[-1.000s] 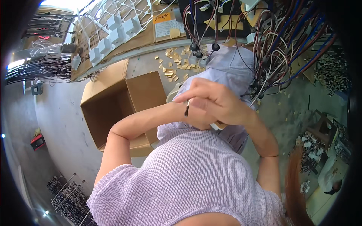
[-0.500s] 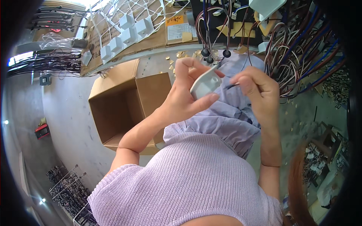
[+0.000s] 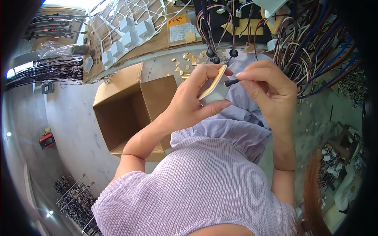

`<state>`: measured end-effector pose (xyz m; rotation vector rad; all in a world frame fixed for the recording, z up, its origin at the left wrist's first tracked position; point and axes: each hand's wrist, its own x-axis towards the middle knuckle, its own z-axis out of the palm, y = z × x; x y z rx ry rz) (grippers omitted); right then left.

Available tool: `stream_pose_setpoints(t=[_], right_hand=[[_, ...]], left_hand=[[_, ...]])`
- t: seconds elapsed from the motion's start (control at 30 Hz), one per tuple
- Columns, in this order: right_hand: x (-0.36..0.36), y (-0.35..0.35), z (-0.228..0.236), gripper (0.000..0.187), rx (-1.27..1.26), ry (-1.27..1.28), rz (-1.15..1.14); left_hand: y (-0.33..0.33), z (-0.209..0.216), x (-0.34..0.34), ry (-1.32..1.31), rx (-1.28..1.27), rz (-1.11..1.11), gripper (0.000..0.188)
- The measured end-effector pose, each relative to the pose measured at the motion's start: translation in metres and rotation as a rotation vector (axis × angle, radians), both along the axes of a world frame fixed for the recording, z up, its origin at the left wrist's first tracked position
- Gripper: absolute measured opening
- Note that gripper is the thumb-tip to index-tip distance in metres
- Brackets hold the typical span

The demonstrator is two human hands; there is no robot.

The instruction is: Organize bundles of wires and apply adhesive tape to connectors and wire groups.

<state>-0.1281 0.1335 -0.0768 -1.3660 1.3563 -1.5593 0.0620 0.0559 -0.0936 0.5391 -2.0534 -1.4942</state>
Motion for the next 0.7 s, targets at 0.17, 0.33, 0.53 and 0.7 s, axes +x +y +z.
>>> stream_pose_setpoints(t=[0.17,0.33,0.53,0.7], right_hand=[[-0.006,0.000,0.005,0.022,-0.012,0.172,0.052],[-0.009,0.004,0.010,0.023,-0.156,0.564,-0.017],[-0.007,0.007,0.013,0.019,-0.123,0.644,-0.012],[-0.006,0.007,0.010,0.015,-0.007,0.474,0.047]], left_hand=[[-0.001,-0.002,0.000,-0.007,0.044,-0.015,0.052],[-0.002,-0.006,-0.001,-0.015,0.089,-0.024,0.052],[0.003,-0.008,-0.003,-0.029,0.160,-0.002,0.051],[0.007,-0.006,-0.007,-0.161,-0.326,0.095,0.049]])
